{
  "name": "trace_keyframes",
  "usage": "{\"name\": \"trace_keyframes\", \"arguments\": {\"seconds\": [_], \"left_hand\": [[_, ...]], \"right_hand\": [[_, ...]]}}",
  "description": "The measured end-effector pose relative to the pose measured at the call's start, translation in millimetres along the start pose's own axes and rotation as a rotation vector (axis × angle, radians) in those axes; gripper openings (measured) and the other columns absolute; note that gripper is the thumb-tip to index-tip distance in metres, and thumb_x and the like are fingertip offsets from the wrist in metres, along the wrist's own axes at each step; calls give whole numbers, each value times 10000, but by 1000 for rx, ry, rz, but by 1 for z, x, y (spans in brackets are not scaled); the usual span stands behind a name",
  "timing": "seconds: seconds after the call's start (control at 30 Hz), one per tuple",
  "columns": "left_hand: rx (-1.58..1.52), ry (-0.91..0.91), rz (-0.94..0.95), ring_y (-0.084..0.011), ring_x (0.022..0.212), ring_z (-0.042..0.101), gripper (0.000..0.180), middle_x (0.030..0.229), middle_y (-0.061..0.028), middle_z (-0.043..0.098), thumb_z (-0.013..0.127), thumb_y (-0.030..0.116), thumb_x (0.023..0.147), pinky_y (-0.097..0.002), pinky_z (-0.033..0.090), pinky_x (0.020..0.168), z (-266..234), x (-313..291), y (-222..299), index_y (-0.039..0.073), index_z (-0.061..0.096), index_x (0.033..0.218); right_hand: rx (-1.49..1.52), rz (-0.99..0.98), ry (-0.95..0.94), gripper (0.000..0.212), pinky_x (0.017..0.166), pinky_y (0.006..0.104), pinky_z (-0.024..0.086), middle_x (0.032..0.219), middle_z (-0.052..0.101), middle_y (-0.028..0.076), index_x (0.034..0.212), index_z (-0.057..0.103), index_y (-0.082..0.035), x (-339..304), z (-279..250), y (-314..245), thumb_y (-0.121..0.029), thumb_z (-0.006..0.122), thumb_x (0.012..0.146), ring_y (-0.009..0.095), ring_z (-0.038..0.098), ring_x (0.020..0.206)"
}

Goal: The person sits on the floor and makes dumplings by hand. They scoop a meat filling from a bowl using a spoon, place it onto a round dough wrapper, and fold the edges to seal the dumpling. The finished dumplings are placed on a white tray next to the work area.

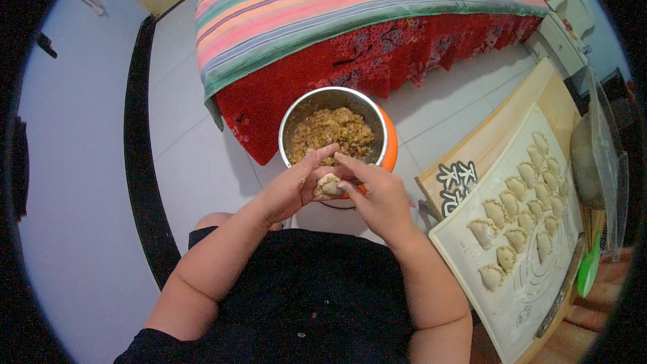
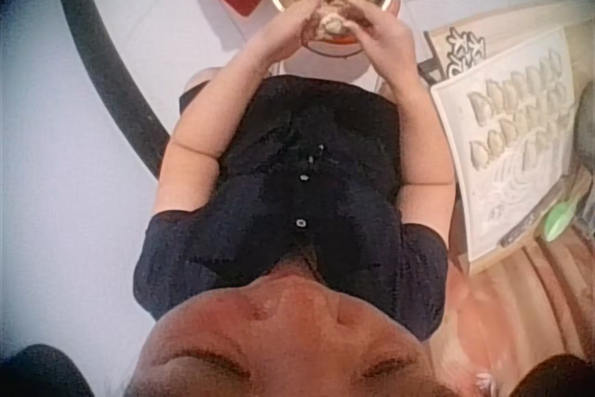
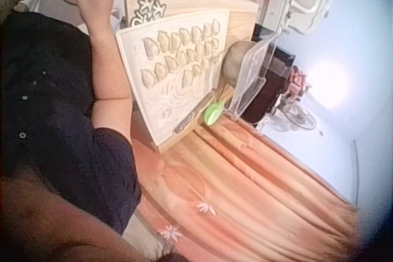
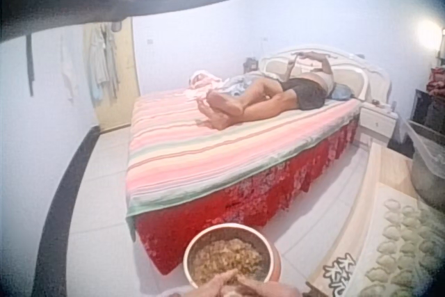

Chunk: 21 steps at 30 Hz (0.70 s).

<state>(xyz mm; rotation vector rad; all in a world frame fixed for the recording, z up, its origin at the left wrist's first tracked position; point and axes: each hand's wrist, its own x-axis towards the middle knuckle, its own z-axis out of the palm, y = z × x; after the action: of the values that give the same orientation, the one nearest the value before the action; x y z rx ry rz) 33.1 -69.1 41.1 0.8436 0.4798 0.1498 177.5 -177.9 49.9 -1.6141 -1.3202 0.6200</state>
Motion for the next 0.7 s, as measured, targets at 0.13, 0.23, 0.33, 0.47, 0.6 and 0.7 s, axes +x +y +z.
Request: {"name": "trace_keyframes", "arguments": {"seconds": [0.13, 0.23, 0.33, 0.47, 0.6, 0.7], "left_hand": [[201, 37, 55, -241, 1185, 474, 656, 1338, -163, 423, 243, 518, 959, -393, 398, 987, -11, 5, -13, 90, 135, 1444], [256, 71, 43, -231, 1189, 465, 633, 1325, -145, 432, 229, 508, 965, -393, 394, 990, -3, 1, -9, 102, 151, 1444], [314, 42, 59, -222, 1184, 466, 606, 1316, -132, 439, 218, 490, 974, -381, 397, 982, -4, 1, -10, 111, 167, 1444], [291, 70, 26, -212, 1173, 478, 614, 1317, -124, 449, 217, 491, 973, -368, 404, 972, -4, 1, -10, 90, 179, 1437], [110, 69, -4, -200, 1140, 514, 632, 1253, -129, 521, 199, 502, 968, -342, 418, 959, 0, 0, 1, 53, 212, 1413], [-22, 83, 39, -201, 1114, 539, 632, 1204, -136, 562, 183, 502, 967, -327, 433, 942, -1, 2, 5, 36, 244, 1390]], "right_hand": [[-197, -104, -46, 421, 709, 323, 518, 909, 662, 123, 1145, 591, -74, 0, -1, -4, 6, 662, 739, 252, 650, 814], [-273, -204, -28, 405, 649, 362, 499, 821, 631, 115, 1136, 591, -86, 0, 1, -5, -4, 641, 743, 265, 616, 736], [-333, -284, -17, 410, 619, 389, 489, 778, 611, 114, 1143, 581, -100, 0, 3, -2, -11, 621, 745, 283, 596, 707], [-417, -282, -43, 469, 630, 384, 499, 814, 629, 112, 1190, 555, -105, -3, 6, -2, -4, 612, 735, 294, 606, 730], [-281, -197, 117, 470, 690, 354, 514, 904, 656, 113, 1202, 555, -88, -4, 3, -5, 38, 591, 750, 289, 637, 811], [-61, -27, 194, 412, 742, 325, 512, 947, 660, 136, 1175, 573, -57, -5, 1, 2, 62, 578, 781, 263, 651, 875]]}}
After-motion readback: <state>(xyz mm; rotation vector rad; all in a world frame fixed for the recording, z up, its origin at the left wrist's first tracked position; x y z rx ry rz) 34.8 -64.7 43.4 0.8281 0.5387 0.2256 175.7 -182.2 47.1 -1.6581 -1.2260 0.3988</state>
